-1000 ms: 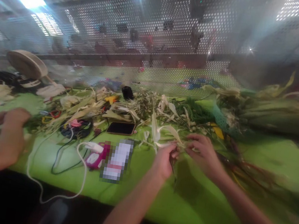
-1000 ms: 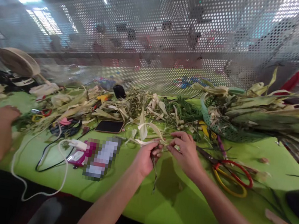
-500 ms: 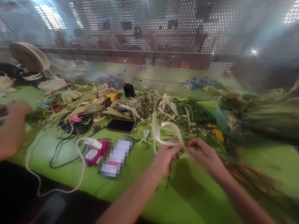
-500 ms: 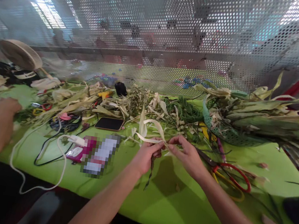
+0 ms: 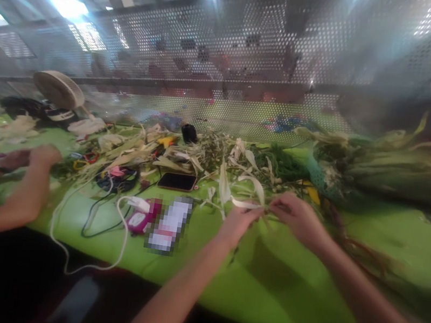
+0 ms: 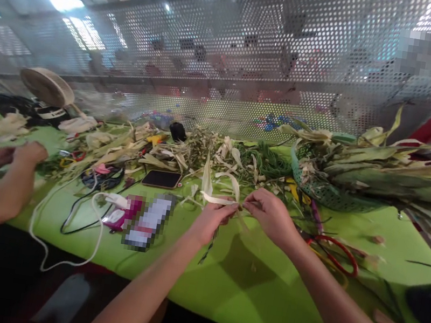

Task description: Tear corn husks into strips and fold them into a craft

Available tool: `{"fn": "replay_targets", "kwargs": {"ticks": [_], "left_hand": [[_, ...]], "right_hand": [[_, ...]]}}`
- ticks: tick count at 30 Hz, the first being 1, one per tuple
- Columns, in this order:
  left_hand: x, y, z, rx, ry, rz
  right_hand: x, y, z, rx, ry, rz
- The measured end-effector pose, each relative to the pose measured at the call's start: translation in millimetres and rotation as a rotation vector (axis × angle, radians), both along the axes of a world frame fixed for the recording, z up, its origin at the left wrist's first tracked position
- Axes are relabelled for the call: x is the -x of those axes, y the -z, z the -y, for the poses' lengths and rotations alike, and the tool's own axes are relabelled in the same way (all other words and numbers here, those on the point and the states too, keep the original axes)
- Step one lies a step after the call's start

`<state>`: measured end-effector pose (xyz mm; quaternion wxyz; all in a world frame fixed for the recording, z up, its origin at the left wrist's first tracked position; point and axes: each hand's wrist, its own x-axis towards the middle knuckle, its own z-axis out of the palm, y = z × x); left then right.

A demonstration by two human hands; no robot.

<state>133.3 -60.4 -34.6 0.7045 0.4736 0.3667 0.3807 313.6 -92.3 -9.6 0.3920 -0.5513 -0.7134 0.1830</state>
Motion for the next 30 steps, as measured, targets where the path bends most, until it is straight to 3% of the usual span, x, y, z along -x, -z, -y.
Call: {"fn": "replay_targets", "kwargs": {"ticks": [8, 14, 19, 24, 30], "left_hand": [[-7.1, -3.6, -10.4, -0.032, -0.04, -0.028], [-25.2, 4.7, -14.8, 0.043, -0.166, 0.146], [-29.7, 10.6, -18.8, 0.127, -0.226, 0.257], [-26.9, 12.8, -17.8, 0.243, -0.239, 0.325], [-26.7, 13.0, -11.6, 0.295, -0.265, 0.364]], "right_hand": [[-3.4, -5.6, -10.1, -0.119, -0.001, 0.159], [-6.6, 2.0, 1.4, -0.434, 0.404, 0.217], [-1.3, 18.4, 8.6, -0.26, 0.258, 0.247], [6.1, 38.1, 2.0, -0.107, 0.225, 0.055], [12.8, 41.4, 5.4, -0.02, 0.147, 0.07]]}}
